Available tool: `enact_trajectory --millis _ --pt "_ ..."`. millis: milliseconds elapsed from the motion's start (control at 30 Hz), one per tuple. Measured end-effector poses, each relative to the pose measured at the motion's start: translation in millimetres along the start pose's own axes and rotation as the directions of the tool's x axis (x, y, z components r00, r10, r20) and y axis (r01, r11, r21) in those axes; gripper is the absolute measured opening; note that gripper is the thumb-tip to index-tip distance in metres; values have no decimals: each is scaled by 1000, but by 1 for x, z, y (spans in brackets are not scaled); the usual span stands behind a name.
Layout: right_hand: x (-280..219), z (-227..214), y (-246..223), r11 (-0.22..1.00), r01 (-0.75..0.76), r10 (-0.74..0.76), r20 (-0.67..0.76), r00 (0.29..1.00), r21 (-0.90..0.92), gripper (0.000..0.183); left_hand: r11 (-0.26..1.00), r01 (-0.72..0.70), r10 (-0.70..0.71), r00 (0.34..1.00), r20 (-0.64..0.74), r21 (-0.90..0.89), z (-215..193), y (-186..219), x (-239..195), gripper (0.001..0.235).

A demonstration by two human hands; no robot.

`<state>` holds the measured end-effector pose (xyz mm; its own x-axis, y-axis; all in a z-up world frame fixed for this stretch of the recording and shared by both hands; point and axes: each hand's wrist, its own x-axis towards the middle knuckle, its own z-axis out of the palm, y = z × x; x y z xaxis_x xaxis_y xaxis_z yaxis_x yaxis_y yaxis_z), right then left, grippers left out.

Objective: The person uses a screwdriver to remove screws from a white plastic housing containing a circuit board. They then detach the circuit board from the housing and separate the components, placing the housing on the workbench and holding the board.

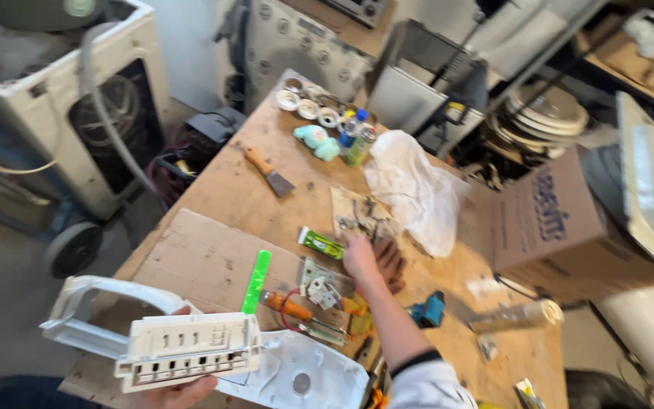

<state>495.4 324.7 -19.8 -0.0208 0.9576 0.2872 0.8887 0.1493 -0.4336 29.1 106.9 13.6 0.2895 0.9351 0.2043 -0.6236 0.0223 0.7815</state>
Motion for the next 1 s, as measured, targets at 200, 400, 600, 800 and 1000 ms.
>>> enact_trajectory --millis 200,400,600,800,1000 --pt "63 40 28 923 3 67 170 983 -385 22 995 80 -65 970 -233 54 47 45 -11 112" --pt "63 -16 -30 968 -249 249 -18 968 -20 28 924 -143 201 971 -132 355 57 58 -2 106" --pt "-23 -89 -124 628 -342 404 83 911 699 26 970 -111 130 989 -74 215 71 61 34 95" --pt "-126 -133 -182 -25 -160 433 155 888 987 13 980 -131 118 989 93 149 100 70 51 89" --pt "-181 -156 -215 -191 -269 362 323 874 944 12 981 -121 100 985 141 150 126 71 51 89"
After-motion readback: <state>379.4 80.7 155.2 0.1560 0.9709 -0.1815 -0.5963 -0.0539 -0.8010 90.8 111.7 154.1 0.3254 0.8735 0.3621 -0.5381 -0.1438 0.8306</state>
